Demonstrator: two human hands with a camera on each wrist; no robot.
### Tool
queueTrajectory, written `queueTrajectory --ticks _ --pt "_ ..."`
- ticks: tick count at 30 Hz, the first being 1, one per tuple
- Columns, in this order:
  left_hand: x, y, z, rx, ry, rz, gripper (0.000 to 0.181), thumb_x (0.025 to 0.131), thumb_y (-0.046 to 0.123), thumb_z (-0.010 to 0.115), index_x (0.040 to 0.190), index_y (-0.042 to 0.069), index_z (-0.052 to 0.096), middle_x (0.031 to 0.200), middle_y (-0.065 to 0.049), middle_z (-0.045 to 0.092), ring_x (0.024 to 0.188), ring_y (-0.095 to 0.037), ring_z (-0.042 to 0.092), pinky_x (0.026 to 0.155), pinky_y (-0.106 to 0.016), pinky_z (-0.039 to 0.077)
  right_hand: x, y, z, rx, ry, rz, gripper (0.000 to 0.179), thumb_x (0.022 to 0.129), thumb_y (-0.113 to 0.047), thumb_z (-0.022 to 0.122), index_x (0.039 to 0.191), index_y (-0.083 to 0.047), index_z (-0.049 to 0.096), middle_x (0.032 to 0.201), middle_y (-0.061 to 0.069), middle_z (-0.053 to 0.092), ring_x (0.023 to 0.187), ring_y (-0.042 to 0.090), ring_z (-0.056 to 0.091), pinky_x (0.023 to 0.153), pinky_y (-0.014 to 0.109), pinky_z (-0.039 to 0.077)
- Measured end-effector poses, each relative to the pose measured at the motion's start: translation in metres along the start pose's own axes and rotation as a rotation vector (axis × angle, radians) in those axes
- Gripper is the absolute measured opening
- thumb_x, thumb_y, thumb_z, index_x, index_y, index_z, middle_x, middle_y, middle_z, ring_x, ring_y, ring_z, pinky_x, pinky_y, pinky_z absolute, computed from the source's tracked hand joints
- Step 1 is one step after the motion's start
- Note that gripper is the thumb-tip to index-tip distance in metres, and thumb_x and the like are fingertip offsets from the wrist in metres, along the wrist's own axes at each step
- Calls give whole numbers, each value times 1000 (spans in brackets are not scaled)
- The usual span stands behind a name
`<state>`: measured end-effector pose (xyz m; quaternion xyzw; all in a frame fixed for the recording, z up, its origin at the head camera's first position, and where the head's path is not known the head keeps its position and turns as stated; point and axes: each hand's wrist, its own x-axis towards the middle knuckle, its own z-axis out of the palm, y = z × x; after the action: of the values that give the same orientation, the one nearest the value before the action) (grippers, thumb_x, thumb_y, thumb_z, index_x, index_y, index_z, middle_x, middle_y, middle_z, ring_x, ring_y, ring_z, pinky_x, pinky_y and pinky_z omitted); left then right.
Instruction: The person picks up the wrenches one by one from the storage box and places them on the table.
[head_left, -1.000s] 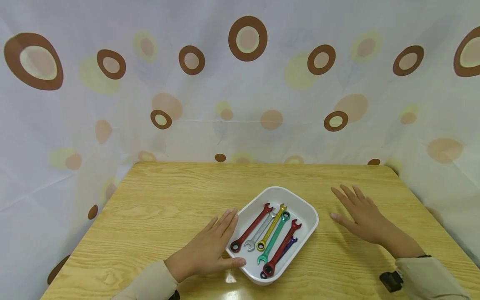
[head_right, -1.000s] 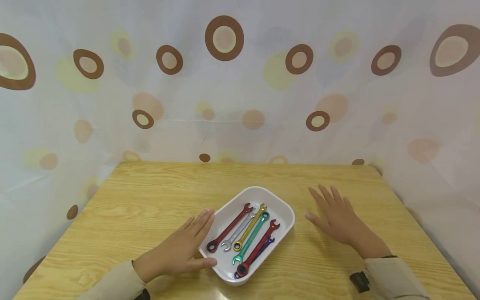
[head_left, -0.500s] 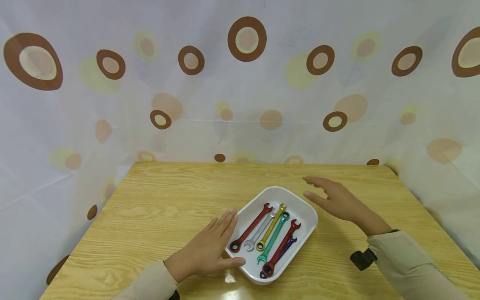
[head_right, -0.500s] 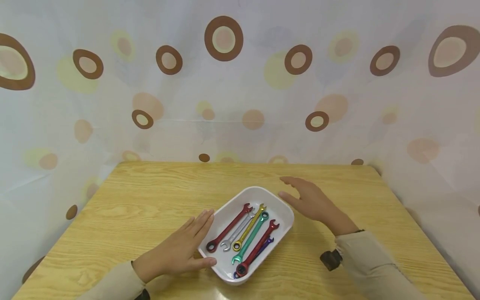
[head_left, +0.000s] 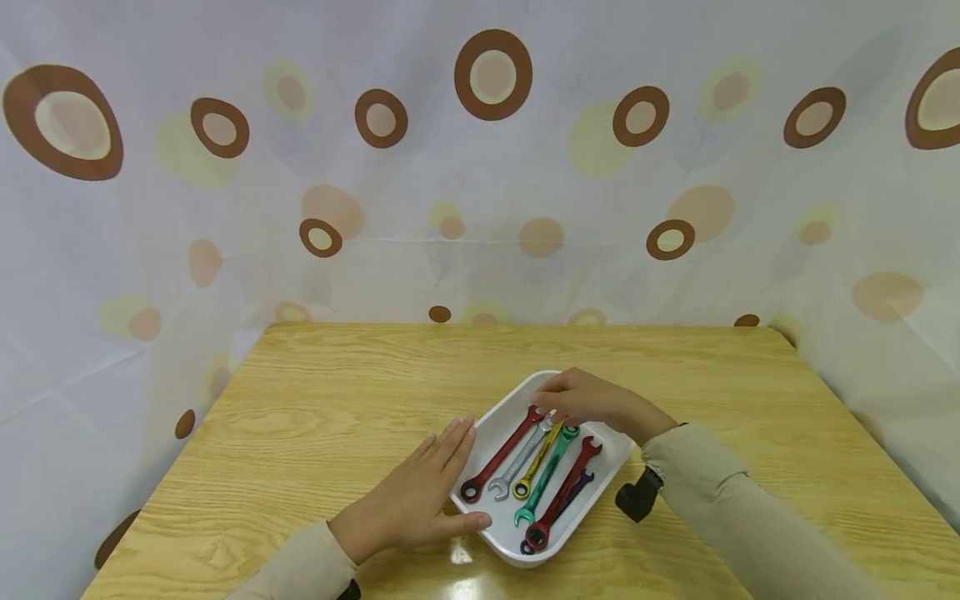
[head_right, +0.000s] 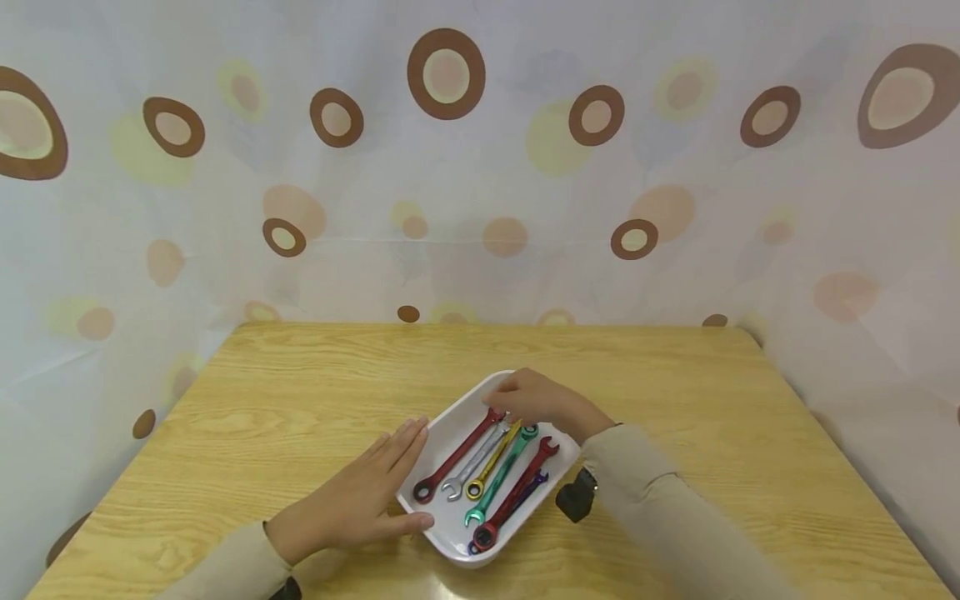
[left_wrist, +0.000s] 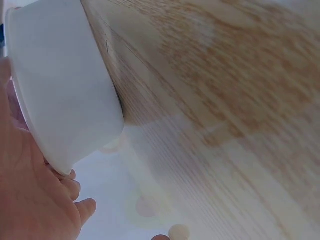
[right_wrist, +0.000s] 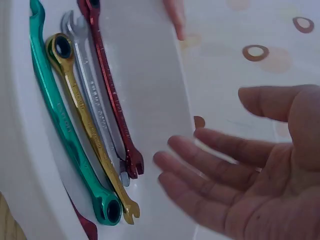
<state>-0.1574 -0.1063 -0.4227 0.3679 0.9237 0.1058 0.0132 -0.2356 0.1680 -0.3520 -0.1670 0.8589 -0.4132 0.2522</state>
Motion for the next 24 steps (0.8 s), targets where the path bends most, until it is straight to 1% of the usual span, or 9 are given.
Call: queueTrajectory --ticks 4,6,8,12,15,17,19,22,24 --pt "-1 0 0 -10 -3 3 103 87 75 35 153 1 6 161 -13 2 148 -28 4 118 -47 16 14 -4 10 -122 -26 -81 34 99 -23 52 117 3 65 108 18 66 96 31 63 83 42 53" --pt "-2 0 0 -12 -8 2 103 88 75 34 153 1 6 161 -14 2 148 -28 4 118 -47 16 20 -8 14 -183 -33 -100 32 98 -23 53 111 2 69 101 16 69 90 29 64 77 38 54" --pt "-2 0 0 -11 -8 4 103 88 75 34 153 0 7 161 -15 3 147 -29 5 118 -47 16 25 -12 17 -217 -28 -93 31 97 -24 54 106 0 71 98 14 70 87 28 65 75 36 54" --pt "-3 1 -1 -8 -7 6 102 88 75 35 153 0 8 161 -15 5 147 -29 6 118 -47 17 32 -16 23 -286 8 -50 30 95 -29 57 95 -6 75 92 10 71 81 26 65 67 32 51" --pt "-3 1 -2 -3 -11 2 102 88 74 36 153 0 8 161 -15 4 147 -28 5 118 -46 16 35 -17 27 -341 -2 -50 28 94 -30 59 94 -8 76 90 7 72 78 24 65 64 28 49" --pt "-3 1 -2 0 -11 0 102 88 74 35 153 0 8 161 -14 4 147 -28 5 118 -46 16 37 -17 30 -390 -31 -76 27 94 -29 60 99 -8 75 91 5 72 78 19 65 67 29 51" --pt "-3 1 -2 5 -7 2 102 88 74 35 153 0 8 161 -15 5 147 -28 5 118 -46 17 40 -15 33 -431 -67 -114 25 94 -26 61 105 -8 74 96 4 72 85 18 66 76 32 54" --pt "-2 0 -2 6 -4 1 102 88 74 35 153 0 8 160 -16 6 147 -28 6 118 -45 16 43 -13 35 -520 -111 -179 20 92 -21 63 104 -9 74 101 3 72 94 19 66 88 40 53" --pt "-2 0 -3 7 -7 -3 103 88 75 35 153 0 8 160 -16 7 147 -28 6 118 -44 16 45 -12 36 -553 -137 -196 19 91 -19 64 104 -9 74 104 5 72 100 22 66 92 43 51"
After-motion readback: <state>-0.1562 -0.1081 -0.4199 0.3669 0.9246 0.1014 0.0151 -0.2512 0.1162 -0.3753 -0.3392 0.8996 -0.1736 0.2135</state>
